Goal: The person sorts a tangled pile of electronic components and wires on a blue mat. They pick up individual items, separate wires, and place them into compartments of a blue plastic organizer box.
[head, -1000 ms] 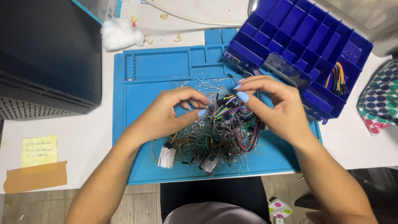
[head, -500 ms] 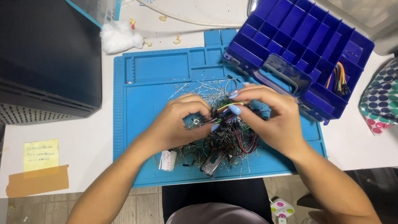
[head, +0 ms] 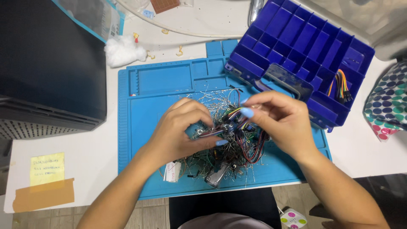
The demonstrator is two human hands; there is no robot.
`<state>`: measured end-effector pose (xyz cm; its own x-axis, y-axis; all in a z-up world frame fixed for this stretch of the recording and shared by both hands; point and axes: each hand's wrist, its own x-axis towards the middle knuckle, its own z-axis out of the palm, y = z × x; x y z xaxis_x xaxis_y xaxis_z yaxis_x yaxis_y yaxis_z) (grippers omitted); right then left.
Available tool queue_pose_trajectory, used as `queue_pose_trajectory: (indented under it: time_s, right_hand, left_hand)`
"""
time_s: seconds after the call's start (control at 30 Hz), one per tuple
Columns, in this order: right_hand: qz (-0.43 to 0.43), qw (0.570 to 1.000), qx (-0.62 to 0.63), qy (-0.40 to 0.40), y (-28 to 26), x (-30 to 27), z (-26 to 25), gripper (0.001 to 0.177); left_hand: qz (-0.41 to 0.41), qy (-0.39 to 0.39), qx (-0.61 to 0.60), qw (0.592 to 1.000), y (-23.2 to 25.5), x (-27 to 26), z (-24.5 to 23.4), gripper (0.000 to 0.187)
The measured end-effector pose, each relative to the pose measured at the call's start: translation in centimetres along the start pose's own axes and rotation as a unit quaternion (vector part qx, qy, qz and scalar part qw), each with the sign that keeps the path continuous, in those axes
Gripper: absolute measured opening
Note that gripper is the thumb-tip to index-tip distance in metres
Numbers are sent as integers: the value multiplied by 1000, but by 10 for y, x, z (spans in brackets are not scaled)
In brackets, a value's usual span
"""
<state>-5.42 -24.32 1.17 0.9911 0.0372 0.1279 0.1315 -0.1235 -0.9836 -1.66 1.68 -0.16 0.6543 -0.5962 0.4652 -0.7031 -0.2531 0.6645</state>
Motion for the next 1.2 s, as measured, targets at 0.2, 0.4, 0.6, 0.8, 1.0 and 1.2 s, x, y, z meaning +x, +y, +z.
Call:
queue_pose_trajectory:
  time_s: [0.2,0.4,0.6,0.8,1.0,1.2]
  right_hand:
    - [-23,997,48,-58,14,-5,16,22]
    - [-44,993,53,-93,13,-2,19,29]
    - [-55,993,27,-103,17,0,19,38]
    - [-63,994,29,-88,18,0,22,40]
    - [-145,985,-28,-93,10,1,28,27]
    - [-154,978,-26,-141,-1,1,21,14]
  left_hand:
    - [-53,63,-35,996,11,1,11,26]
    - [-12,65,2,998,18,0,11,12]
    - [4,78,3,997,21,0,10,3]
    - [-2,69,8,998,22,0,13,5]
    - [7,63,-3,998,16,-4,16,7]
    - [45,13,28,999,17,-4,12,12]
